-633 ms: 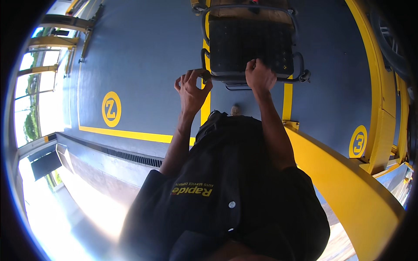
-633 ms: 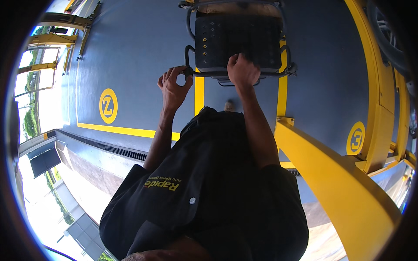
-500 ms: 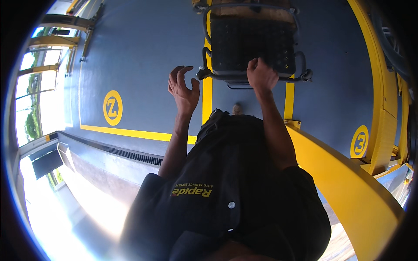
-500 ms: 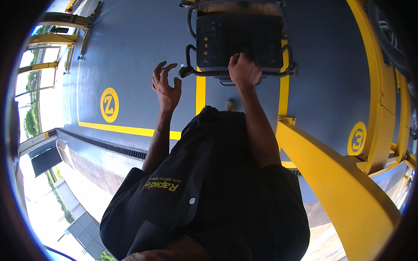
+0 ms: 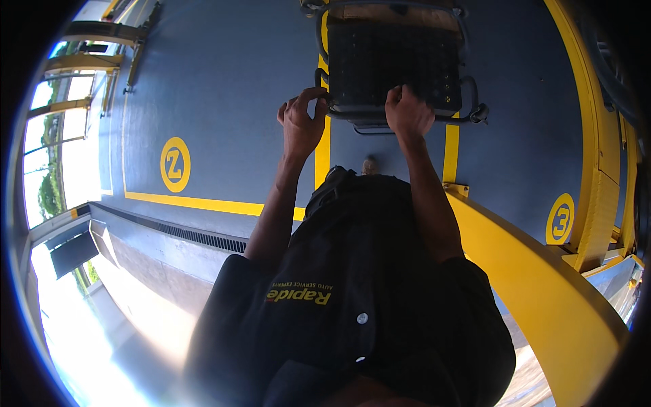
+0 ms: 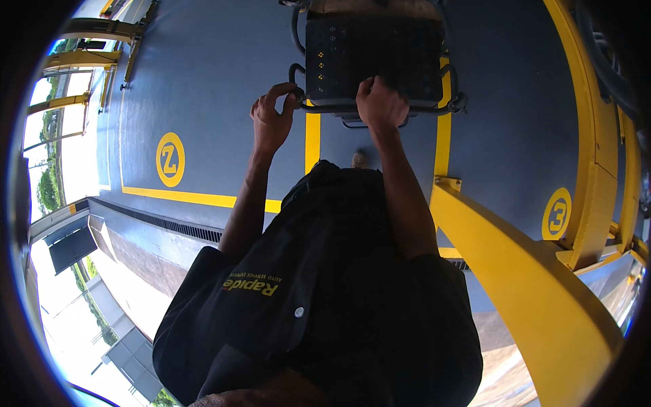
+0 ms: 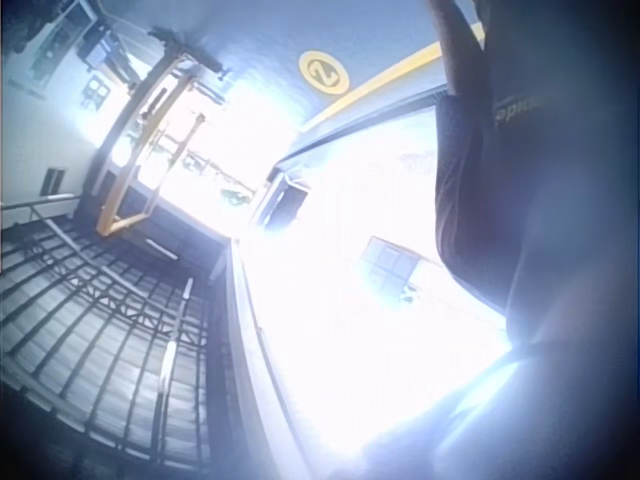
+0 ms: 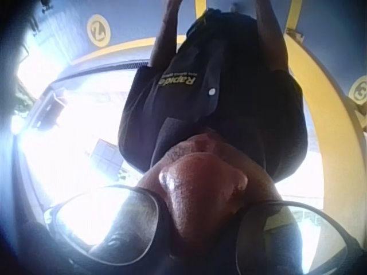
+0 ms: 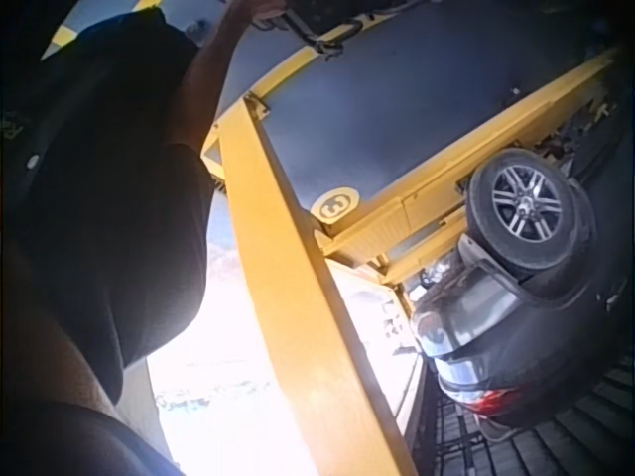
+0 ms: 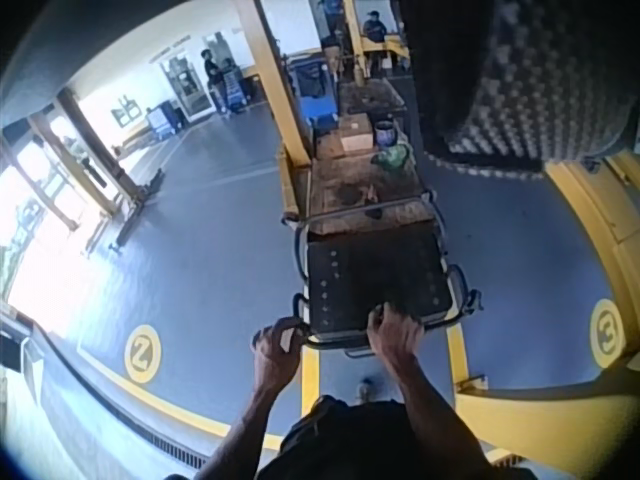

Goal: The person lubricates the joints of a black metal frame using a red-capped bottle. They apply the lubricant to each joint, then rotate the joints by hand to distribute the lubricant.

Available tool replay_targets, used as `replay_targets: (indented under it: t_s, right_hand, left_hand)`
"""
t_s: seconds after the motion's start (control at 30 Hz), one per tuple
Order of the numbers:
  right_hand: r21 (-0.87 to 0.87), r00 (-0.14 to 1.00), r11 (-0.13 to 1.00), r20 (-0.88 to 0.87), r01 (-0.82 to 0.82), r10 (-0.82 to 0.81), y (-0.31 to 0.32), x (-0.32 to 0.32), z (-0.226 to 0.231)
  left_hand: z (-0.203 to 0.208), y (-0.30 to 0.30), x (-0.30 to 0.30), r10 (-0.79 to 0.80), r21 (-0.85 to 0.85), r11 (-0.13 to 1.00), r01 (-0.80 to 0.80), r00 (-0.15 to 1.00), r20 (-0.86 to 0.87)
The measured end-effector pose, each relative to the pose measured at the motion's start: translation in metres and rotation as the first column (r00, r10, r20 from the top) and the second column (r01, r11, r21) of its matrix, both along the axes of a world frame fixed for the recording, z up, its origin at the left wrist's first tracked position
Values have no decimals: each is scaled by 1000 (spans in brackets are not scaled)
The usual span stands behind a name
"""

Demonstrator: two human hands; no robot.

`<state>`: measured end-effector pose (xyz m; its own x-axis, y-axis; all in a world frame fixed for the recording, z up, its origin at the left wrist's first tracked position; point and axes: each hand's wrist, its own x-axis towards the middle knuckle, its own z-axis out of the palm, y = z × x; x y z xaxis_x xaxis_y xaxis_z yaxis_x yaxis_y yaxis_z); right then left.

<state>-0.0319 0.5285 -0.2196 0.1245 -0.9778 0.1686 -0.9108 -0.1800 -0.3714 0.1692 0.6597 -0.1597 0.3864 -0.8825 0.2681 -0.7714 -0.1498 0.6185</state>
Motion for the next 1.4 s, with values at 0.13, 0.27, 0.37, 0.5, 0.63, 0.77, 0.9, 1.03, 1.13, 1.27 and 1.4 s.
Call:
replay_targets:
  t_s: [0.13, 0.27, 0.37, 0.5, 0.63, 0.77, 0.9, 1.03, 1.13, 1.27, 1.4]
  right_hand:
    - [8, 1000, 1000, 6, 5, -5, -1, 0, 3]
    - [25, 1000, 1000, 13, 3, -3, 0, 0, 7]
    - [7, 1000, 1000, 5, -15, 15, 1, 0, 5]
    - [24, 1000, 999, -15, -23, 24, -3, -2, 3]
    - [26, 999, 999, -35, -19, 20, -1, -2, 4]
    - [27, 999, 999, -40, -21, 23, 0, 2, 7]
    - [76, 998, 997, -48, -28, 32, -1, 4, 10]
    - [82, 995, 996, -99, 18, -10, -3, 2, 8]
    - [126, 997, 992, -81, 8, 2, 1, 9, 15]
    - [61, 995, 997, -90, 37, -32, -3, 8, 10]
    - [33, 999, 999, -32, 28, -27, -3, 20, 25]
  left_hand:
    - [1, 10, -11, -79, 6, 997, 80, 981, 175]
    - [-17, 26, 11, 231, -54, 972, -227, 967, 110]
    - [-30, 30, 38, 190, -41, 981, -189, 981, 30]
    - [-2, 19, 8, 59, 59, 996, -72, 978, 201]
    - [-13, 34, 35, 132, 23, 990, -140, 969, 206]
    - [-49, 28, 107, 222, 97, 975, -199, 892, -394]
    - [-60, -49, 129, 201, 284, 954, 91, 507, -838]
    - [-56, -102, 115, 320, 411, 887, 212, 361, -876]
    - [-130, -92, 134, 443, 430, 867, 251, 5, -897]
    - [-163, -79, 113, 442, 361, 894, 267, -382, -812]
    - [-158, -108, 118, 435, 467, 847, 253, 176, -883]
